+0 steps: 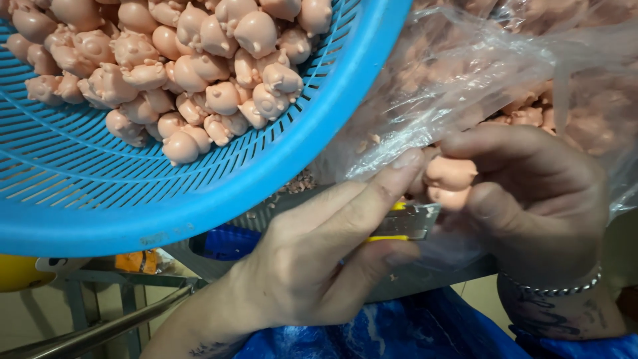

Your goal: Trimming excess plastic bits from small pink doll heads using a yellow utility knife.

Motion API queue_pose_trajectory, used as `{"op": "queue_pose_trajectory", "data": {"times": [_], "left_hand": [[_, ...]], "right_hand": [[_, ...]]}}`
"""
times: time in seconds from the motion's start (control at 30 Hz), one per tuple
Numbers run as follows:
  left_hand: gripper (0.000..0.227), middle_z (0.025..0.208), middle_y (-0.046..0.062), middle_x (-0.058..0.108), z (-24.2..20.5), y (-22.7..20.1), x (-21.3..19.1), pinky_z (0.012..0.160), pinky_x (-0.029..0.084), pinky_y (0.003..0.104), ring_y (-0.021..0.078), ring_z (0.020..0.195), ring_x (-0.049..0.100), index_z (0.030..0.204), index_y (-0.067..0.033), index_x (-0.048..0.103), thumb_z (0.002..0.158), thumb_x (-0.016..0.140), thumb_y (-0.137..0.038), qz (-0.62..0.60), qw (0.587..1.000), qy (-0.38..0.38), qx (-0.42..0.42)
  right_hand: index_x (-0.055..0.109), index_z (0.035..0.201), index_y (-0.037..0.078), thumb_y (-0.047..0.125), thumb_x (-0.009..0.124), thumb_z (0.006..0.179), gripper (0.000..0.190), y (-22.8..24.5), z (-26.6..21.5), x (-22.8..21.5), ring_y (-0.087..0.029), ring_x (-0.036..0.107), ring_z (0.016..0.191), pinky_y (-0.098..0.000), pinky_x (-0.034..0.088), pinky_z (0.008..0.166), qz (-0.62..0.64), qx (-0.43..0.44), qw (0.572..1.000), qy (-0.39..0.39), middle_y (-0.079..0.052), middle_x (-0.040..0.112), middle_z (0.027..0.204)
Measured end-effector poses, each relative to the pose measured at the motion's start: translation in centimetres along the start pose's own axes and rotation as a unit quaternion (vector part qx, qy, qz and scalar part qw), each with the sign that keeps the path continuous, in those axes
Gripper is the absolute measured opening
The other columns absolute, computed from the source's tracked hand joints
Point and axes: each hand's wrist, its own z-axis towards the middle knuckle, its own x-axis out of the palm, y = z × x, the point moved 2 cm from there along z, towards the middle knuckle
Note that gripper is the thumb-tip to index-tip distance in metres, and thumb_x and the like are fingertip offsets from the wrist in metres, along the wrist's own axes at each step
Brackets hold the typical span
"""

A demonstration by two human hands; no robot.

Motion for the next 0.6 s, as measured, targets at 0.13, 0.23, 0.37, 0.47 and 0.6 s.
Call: {"op": "queue_pose_trajectory", "data": {"times": [0.13, 0.23, 0.37, 0.47, 0.6], "left_hand": [[0.050, 0.148, 0.031, 0.061, -0.03, 0.33, 0.07, 0.118, 0.067, 0.043, 0.0393, 0.133, 0.077, 0.146, 0.0116, 0.036, 0.106, 0.063, -0.002, -0.016, 1.000, 0.010, 0.010], [0.053, 0.142, 0.028, 0.066, -0.30, 0.53, 0.14, 0.107, 0.069, 0.038, 0.0316, 0.118, 0.079, 0.147, 0.0080, 0.037, 0.106, 0.067, -0.005, 0.000, 1.000, 0.015, 0.006], [0.053, 0.137, 0.027, 0.069, -0.21, 0.36, 0.28, 0.105, 0.069, 0.036, 0.0312, 0.116, 0.080, 0.147, 0.0076, 0.038, 0.104, 0.067, 0.000, 0.002, 1.000, 0.010, -0.002], [0.054, 0.132, 0.026, 0.070, -0.19, 0.23, 0.20, 0.098, 0.069, 0.034, 0.0285, 0.108, 0.079, 0.147, 0.0081, 0.038, 0.102, 0.069, 0.002, 0.009, 1.000, 0.010, -0.006], [0.054, 0.126, 0.019, 0.073, -0.13, 0.03, 0.18, 0.100, 0.069, 0.033, 0.0253, 0.109, 0.080, 0.148, 0.0062, 0.038, 0.103, 0.068, 0.001, 0.004, 1.000, 0.012, -0.021]], "right_hand": [[0.059, 0.132, -0.006, 0.018, 0.064, 0.093, 0.047, -0.46, -0.25, -0.09, -0.018, 0.076, 0.094, -0.0250, 0.066, 0.089, 0.035, 0.020, 0.999, -0.015, -0.017, 0.072, 0.118], [0.060, 0.127, -0.007, 0.019, 0.068, 0.091, 0.045, -0.42, -0.20, -0.01, -0.015, 0.076, 0.083, -0.0184, 0.062, 0.077, 0.053, 0.063, 0.996, -0.030, -0.016, 0.076, 0.105], [0.060, 0.127, -0.007, 0.018, 0.067, 0.092, 0.043, -0.41, -0.05, -0.15, -0.016, 0.076, 0.083, -0.0192, 0.060, 0.077, 0.055, 0.073, 0.995, -0.026, -0.017, 0.076, 0.103], [0.060, 0.128, -0.008, 0.018, 0.067, 0.093, 0.045, -0.29, -0.10, -0.05, -0.017, 0.077, 0.086, -0.0201, 0.062, 0.078, 0.073, 0.073, 0.994, -0.022, -0.018, 0.076, 0.105], [0.059, 0.130, -0.009, 0.018, 0.067, 0.094, 0.045, -0.23, -0.04, 0.14, -0.017, 0.077, 0.087, -0.0196, 0.063, 0.079, 0.102, 0.059, 0.993, -0.009, -0.019, 0.076, 0.106]]}}
